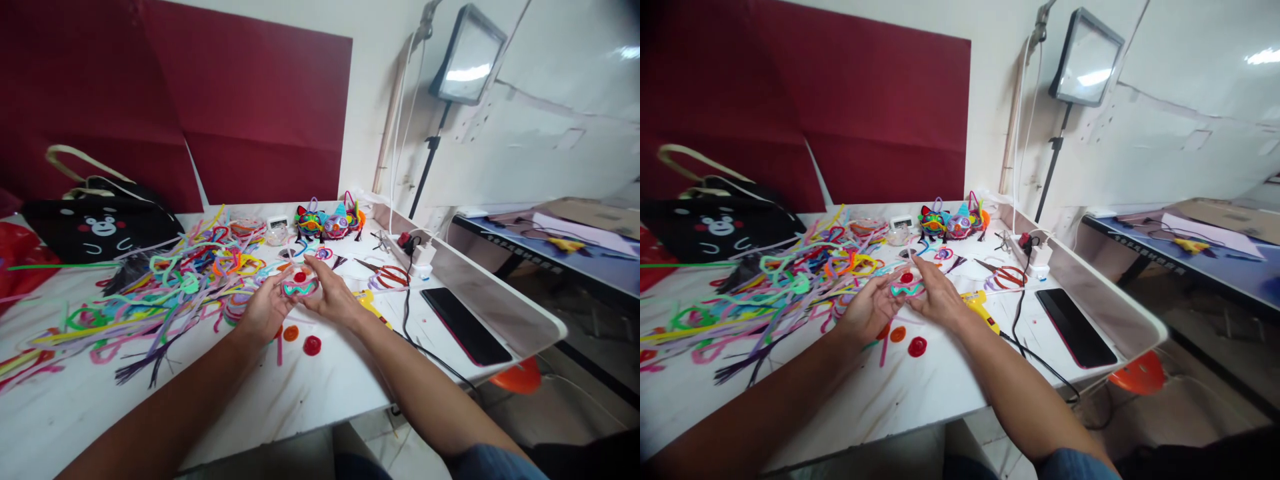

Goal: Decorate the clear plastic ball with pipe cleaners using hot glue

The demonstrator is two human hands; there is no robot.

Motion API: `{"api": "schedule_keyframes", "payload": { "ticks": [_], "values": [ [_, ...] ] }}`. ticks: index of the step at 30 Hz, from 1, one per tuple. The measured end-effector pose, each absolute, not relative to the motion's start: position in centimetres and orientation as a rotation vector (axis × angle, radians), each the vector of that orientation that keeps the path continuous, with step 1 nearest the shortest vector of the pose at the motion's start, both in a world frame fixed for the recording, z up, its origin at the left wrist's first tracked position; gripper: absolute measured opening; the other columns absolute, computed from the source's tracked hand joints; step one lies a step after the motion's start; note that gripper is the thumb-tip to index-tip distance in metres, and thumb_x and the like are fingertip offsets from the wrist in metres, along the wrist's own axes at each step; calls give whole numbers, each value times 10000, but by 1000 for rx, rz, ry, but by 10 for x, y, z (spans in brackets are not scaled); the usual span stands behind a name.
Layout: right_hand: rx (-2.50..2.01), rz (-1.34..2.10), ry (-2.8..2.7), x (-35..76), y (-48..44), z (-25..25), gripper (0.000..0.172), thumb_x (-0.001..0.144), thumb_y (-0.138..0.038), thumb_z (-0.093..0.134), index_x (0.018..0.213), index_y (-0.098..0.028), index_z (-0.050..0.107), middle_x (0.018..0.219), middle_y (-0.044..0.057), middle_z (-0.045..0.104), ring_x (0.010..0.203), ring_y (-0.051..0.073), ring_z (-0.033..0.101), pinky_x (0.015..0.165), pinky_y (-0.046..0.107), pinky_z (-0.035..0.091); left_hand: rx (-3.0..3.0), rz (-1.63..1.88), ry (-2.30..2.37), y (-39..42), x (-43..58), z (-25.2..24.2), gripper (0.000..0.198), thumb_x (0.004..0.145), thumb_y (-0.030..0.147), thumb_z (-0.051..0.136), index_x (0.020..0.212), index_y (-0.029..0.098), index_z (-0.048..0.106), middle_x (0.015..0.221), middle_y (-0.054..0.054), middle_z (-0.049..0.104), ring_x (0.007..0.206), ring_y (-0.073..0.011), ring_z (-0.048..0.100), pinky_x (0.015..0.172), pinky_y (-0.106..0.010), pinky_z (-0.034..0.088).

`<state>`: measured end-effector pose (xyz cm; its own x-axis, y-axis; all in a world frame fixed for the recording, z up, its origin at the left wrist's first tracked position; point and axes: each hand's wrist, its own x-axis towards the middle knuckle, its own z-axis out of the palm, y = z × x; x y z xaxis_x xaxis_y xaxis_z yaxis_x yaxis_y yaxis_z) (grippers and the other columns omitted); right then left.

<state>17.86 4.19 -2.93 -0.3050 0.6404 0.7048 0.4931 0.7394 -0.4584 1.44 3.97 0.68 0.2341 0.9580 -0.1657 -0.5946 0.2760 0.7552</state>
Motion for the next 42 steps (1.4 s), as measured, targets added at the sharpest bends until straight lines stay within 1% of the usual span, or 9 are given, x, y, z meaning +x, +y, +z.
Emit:
{"api": "schedule_keyframes", "payload": {
  "ticks": [9,17,20,23,27,29,33,38,42],
  "values": [
    [-875,209,-1959,181,41,-26,901,757,-216,690,1513,-229,200,1419,165,476,1305,257,487,1046,436,446,641,1114,816,44,8,8,288,926,148,454,1154,103,624,835,-77,694,502,-105,589,422,-198,480],
    [-760,148,-1948,179,41,-27,820,798,-256,667,1494,-176,240,1440,192,453,1343,256,455,1081,435,422,621,1125,814,55,-2,2,212,907,95,487,1006,107,674,649,-25,635,473,-107,574,425,-195,478],
    [-767,171,-1937,179,42,-27,817,793,-262,679,1485,-189,253,1446,186,448,1348,255,445,1092,443,412,579,1118,788,56,-3,3,200,898,75,497,946,103,688,641,-37,640,471,-107,571,428,-193,476],
    [-779,237,-1911,180,43,-27,833,771,-254,693,1483,-207,262,1444,170,452,1343,255,447,1094,451,407,540,1145,736,57,-3,4,192,875,36,524,907,121,694,687,-52,668,482,-96,573,431,-173,465],
    [-757,481,-1807,180,42,-25,865,724,-284,747,1465,-219,305,1437,160,461,1332,261,464,1063,445,437,541,1180,739,56,-2,5,197,866,13,538,841,136,690,623,-30,629,477,-92,556,411,-162,444],
    [-772,664,-1685,179,41,-24,826,723,-325,760,1435,-239,351,1406,145,503,1309,257,495,1042,443,456,554,1193,756,56,-1,4,200,861,5,542,844,138,690,600,-20,609,478,-93,554,410,-162,444],
    [-843,892,-1416,175,44,-23,642,746,-415,742,1307,-239,484,1278,134,609,1218,263,577,956,435,513,577,1188,786,56,0,2,187,845,-13,549,816,121,675,602,-13,591,470,-83,546,406,-159,439],
    [-891,948,-1269,173,48,-25,608,661,-439,785,1167,-201,547,1159,132,649,1072,246,640,880,395,549,609,1171,793,57,1,-5,173,840,-18,551,837,111,667,685,-25,622,506,-83,573,418,-162,455],
    [-898,942,-1228,171,48,-26,598,624,-435,800,1119,-203,556,1098,109,653,1001,224,645,843,379,562,678,1137,775,57,1,-8,180,854,-2,537,901,104,675,673,-28,609,530,-102,592,453,-177,475]
  ]
}}
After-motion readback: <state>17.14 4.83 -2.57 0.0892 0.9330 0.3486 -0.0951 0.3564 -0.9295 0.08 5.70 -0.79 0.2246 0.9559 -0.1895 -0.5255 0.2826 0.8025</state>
